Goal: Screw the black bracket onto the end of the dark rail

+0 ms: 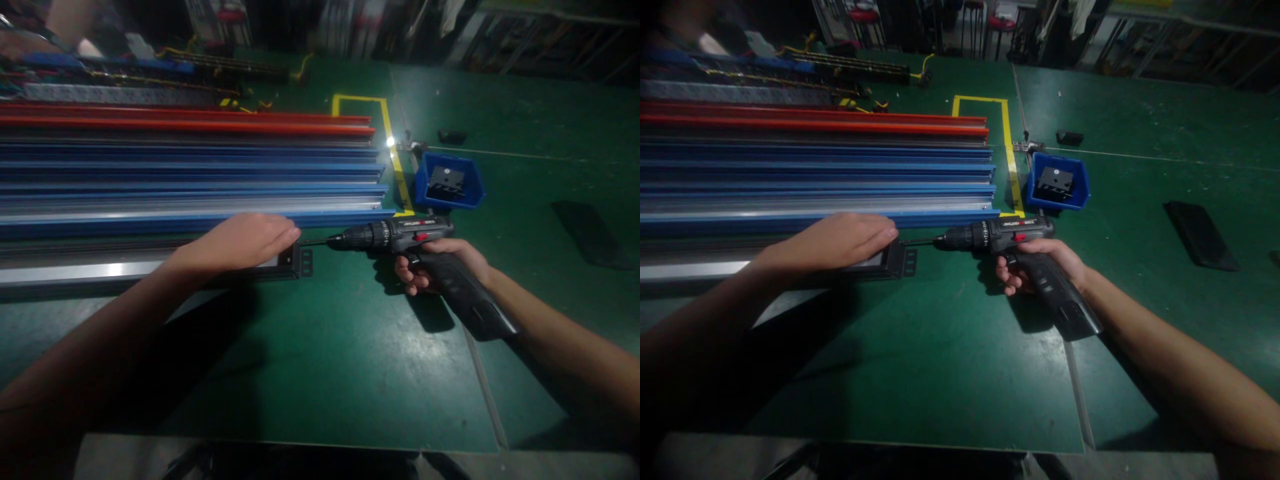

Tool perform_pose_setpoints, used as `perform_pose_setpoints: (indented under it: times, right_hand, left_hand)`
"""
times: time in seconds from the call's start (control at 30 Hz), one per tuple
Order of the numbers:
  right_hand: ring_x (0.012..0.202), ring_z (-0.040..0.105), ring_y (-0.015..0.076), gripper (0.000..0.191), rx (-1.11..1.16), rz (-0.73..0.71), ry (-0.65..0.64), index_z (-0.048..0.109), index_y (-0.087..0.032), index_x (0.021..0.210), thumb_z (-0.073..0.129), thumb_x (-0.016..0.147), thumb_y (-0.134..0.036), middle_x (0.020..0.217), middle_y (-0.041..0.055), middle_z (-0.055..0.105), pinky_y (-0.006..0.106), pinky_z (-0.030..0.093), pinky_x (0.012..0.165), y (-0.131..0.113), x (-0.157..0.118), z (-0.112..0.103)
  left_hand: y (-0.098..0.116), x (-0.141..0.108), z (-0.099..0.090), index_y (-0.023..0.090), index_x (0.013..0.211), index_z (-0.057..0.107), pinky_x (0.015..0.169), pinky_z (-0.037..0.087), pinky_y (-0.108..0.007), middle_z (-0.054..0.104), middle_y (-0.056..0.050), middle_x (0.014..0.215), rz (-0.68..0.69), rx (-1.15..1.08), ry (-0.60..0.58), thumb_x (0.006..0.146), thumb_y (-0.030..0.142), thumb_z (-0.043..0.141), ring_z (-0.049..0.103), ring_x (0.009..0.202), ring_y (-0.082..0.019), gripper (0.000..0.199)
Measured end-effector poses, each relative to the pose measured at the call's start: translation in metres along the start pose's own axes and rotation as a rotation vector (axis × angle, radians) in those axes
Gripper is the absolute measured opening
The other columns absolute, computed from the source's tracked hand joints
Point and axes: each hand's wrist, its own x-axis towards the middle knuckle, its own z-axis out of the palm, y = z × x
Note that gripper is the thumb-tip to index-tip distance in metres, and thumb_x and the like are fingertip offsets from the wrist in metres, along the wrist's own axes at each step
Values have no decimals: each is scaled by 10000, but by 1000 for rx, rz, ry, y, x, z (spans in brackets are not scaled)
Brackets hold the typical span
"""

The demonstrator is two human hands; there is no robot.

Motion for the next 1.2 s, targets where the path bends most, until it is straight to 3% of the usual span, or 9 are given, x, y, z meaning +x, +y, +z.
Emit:
perform_pose_setpoints:
  times: [1.2]
  right_hand:
    - [919, 734, 194, 422, -3, 15, -17, 635, -20, 1221, 632, 975, -363, 1106, 167, 717, 374, 552, 1020, -2, 0, -5]
  left_hand:
    - [1, 0, -2, 185, 926, 645, 750, 418, -325, 697, -69, 933, -8, -21, -2, 1087, 494, 233, 619, 803, -209, 539]
